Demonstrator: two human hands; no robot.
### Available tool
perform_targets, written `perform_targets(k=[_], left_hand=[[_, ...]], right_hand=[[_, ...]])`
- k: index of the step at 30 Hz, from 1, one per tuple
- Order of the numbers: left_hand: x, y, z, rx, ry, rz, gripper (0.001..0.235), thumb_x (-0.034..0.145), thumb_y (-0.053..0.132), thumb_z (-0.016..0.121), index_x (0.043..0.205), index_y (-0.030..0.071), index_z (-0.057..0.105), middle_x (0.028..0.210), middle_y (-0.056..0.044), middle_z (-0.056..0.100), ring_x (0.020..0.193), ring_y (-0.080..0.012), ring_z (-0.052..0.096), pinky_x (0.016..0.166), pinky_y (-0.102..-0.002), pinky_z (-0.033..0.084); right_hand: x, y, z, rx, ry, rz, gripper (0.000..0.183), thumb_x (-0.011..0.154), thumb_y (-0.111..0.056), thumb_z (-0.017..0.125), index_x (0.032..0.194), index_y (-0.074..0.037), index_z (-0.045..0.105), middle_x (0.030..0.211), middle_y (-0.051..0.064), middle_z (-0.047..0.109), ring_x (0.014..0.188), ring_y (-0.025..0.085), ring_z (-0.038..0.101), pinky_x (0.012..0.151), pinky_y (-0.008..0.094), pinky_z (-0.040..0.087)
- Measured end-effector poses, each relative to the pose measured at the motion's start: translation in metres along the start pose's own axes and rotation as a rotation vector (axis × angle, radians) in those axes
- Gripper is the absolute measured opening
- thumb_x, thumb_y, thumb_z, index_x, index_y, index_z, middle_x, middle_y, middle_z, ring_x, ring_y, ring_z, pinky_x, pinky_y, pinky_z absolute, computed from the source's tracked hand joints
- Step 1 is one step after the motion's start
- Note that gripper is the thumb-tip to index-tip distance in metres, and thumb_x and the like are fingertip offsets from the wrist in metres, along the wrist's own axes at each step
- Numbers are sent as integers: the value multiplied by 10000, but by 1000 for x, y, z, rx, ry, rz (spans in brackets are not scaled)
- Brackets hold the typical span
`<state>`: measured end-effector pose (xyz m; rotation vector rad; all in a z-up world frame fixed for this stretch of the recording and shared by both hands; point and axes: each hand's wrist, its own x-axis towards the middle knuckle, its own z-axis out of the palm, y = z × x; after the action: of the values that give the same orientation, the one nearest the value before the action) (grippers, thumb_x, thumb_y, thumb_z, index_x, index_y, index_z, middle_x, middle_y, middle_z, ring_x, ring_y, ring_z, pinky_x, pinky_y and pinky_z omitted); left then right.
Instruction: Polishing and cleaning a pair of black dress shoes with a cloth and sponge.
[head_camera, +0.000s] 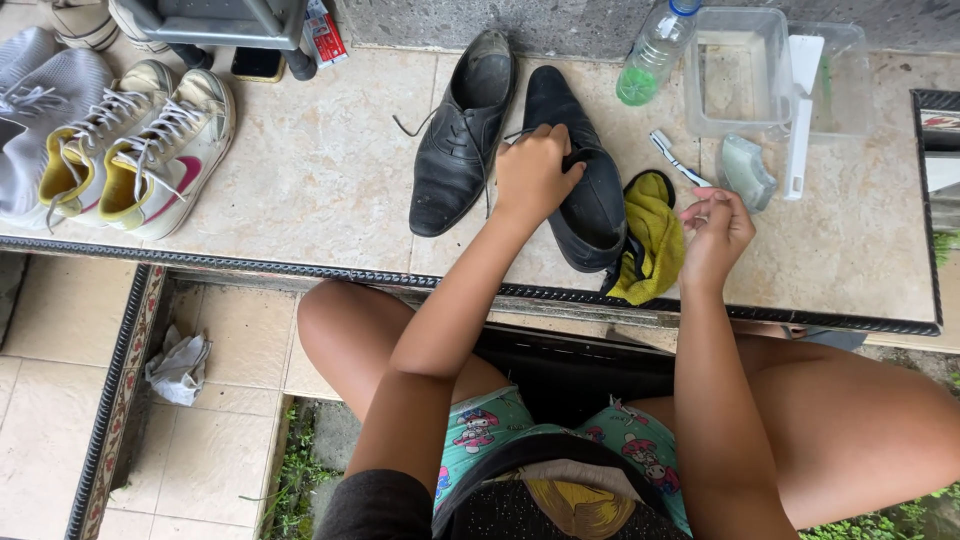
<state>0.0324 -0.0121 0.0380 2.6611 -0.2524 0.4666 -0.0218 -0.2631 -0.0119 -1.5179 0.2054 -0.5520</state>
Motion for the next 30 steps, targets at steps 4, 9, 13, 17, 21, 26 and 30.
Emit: perform_targets(k=[4,9,13,17,21,26,30], left_hand=[[14,3,10,165,-119,77,686,647,350,942,1185,65,627,1068,-154,661,937,-369,734,682,-546,625],[32,-21,67,124,-216,67,597,680,34,848,1184,27,527,1129,-191,554,753,-462,724,588,-568,625],[27,-18,34,-149,-166,59,548,731,-9,762,1218,-19,512,1183,-260,523,730,-563,688,581,-573,638],[7,-2,-2,-270,18,35,559,729,4,640,1257,157,538,1348,-181,470,774,-456,677,730,-535,591],[-6,0,-6,-375,-23,11,629,716,-27,601,1300,204,587,1440,-190,478,783,-378,707,762,-453,612],[-21,14,-16,-416,-224,-37,578,733,52,670,1303,130,618,1312,-161,566,784,-326,702,758,-399,590],[-26,26,-25,-104,-321,21,508,828,281,663,1299,97,622,1181,-173,619,703,-423,710,625,-493,588]], right_hand=[[-12,-42,-1,-185,-195,28,200,1005,-64,498,1032,-75,696,670,77,563,677,97,529,559,186,404],[-25,-102,4,-777,-785,34,567,876,-154,769,1383,30,596,1237,322,569,1216,457,515,1011,590,434],[-22,-110,4,-820,-904,174,912,698,-300,920,1430,70,522,1416,404,428,1366,616,368,1093,716,354],[-14,-58,-14,-900,-729,-40,525,737,-80,783,1235,-50,624,1271,147,529,1094,332,571,928,437,484],[-2,-70,-14,-869,-413,98,256,875,146,601,1102,36,644,1041,170,615,673,207,591,558,295,546],[21,-30,-55,-375,-172,141,191,901,88,522,1010,-43,608,867,22,563,715,96,451,677,212,390],[29,-26,-67,224,-111,331,191,936,-31,475,1103,-85,552,1092,27,612,993,96,537,985,234,436]])
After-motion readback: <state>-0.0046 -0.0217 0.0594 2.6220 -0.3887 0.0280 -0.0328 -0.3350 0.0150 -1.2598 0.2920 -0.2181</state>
